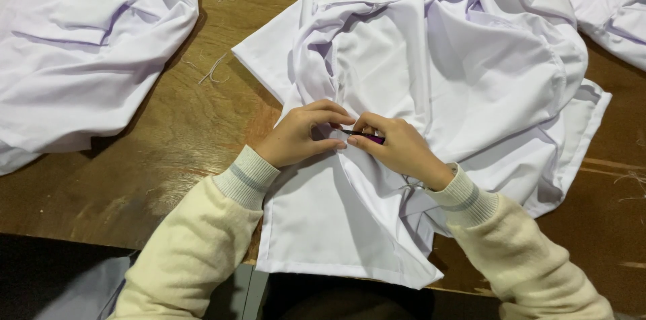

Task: Trimming loose threads from a white shirt using snips and then inspecting and folding the garment on a work table.

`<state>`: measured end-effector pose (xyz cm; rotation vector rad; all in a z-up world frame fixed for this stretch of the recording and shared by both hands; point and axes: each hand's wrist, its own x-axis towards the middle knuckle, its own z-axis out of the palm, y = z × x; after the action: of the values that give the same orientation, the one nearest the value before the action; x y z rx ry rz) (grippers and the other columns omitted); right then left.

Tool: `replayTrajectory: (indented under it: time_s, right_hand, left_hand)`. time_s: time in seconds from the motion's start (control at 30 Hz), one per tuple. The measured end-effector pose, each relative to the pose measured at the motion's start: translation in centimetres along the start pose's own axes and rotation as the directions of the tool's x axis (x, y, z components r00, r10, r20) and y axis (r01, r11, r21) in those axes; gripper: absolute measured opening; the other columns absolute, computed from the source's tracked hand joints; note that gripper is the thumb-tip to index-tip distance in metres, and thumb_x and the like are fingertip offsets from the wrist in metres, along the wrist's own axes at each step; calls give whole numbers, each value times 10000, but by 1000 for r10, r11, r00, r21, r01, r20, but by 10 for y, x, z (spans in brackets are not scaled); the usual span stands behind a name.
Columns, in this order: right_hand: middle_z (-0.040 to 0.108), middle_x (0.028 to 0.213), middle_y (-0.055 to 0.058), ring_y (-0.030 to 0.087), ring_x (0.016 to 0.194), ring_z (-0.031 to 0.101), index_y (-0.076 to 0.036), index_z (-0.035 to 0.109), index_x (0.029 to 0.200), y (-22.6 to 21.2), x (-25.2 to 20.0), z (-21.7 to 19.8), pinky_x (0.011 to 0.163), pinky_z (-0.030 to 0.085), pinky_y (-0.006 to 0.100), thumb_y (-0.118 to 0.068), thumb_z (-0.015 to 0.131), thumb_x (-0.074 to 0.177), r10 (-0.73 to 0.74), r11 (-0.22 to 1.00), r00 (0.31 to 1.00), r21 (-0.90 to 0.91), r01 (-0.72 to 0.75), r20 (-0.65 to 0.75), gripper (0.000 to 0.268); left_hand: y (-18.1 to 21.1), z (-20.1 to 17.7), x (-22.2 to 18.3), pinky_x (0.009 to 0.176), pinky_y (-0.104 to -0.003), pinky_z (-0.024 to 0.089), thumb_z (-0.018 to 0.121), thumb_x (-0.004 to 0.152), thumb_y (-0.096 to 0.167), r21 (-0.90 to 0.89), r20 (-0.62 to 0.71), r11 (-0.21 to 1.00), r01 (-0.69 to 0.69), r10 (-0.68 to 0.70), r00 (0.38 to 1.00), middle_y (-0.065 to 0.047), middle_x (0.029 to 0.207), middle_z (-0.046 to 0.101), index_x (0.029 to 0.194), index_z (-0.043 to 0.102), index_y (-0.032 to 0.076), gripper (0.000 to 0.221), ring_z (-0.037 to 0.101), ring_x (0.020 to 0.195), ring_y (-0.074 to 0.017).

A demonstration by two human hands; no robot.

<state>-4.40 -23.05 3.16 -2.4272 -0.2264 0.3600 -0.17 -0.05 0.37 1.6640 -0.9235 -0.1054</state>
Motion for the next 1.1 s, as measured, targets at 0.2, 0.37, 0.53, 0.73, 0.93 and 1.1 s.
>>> replayTrajectory:
  time_s: [0.2, 0.37, 0.53, 0.73, 0.93, 1.1]
  right_hand:
    - [737, 831, -6, 278, 745, 668, -265, 687, 1066, 0, -1, 0, 747, 518, 418, -392, 683, 930, -3, 1000, 1000, -13, 3, -7, 186]
    - [743, 830, -11, 272, 740, 671, -265, 689, 1062, 0, -1, 1, 745, 520, 414, -383, 692, 926, -1, 1000, 1000, -6, 1, -13, 180]
    - [747, 830, -15, 268, 730, 659, -267, 693, 1064, -1, -1, 2, 744, 516, 420, -378, 690, 922, 5, 1000, 1000, -3, -5, -16, 180]
    - [754, 852, -8, 291, 819, 696, -269, 693, 1057, -1, -1, 2, 798, 530, 440, -378, 687, 926, -2, 1000, 1000, -8, 2, -21, 170]
    - [763, 850, -7, 299, 868, 716, -256, 687, 1066, -1, 0, -1, 832, 541, 454, -375, 699, 919, 2, 1000, 999, 15, -2, -37, 189]
    - [719, 841, 55, 225, 788, 629, -138, 660, 1131, -9, 4, -20, 741, 516, 393, -309, 710, 930, 42, 960, 991, 271, -75, 125, 269]
  left_hand:
    - [-2, 0, 0, 871, -395, 605, 844, 824, 74, 2, 6, 1000, 7, -7, 1000, -147, 1157, 715, 1167, 743, 36, 360, 741, 954, -290]
    - [1, -1, 1, 874, -399, 606, 839, 825, 66, -1, 8, 1000, 20, -20, 1000, -154, 1156, 715, 1166, 742, 29, 356, 742, 962, -294]
    - [1, -1, 0, 870, -398, 608, 837, 821, 49, 5, 14, 999, 32, -32, 999, -153, 1153, 716, 1163, 742, 23, 356, 744, 965, -294]
    - [0, -1, 0, 869, -394, 608, 842, 820, 64, 5, 11, 1000, 23, -23, 1000, -146, 1159, 712, 1175, 739, 30, 371, 743, 953, -290]
    - [-4, 0, 0, 861, -389, 610, 846, 815, 66, 8, 14, 1000, 13, -13, 1000, -134, 1169, 710, 1180, 738, 43, 381, 743, 948, -277]
    - [-5, -11, 3, 902, -394, 597, 820, 872, 89, 6, -198, 995, -103, 102, 975, -133, 1222, 689, 1234, 722, 58, 376, 750, 972, -261]
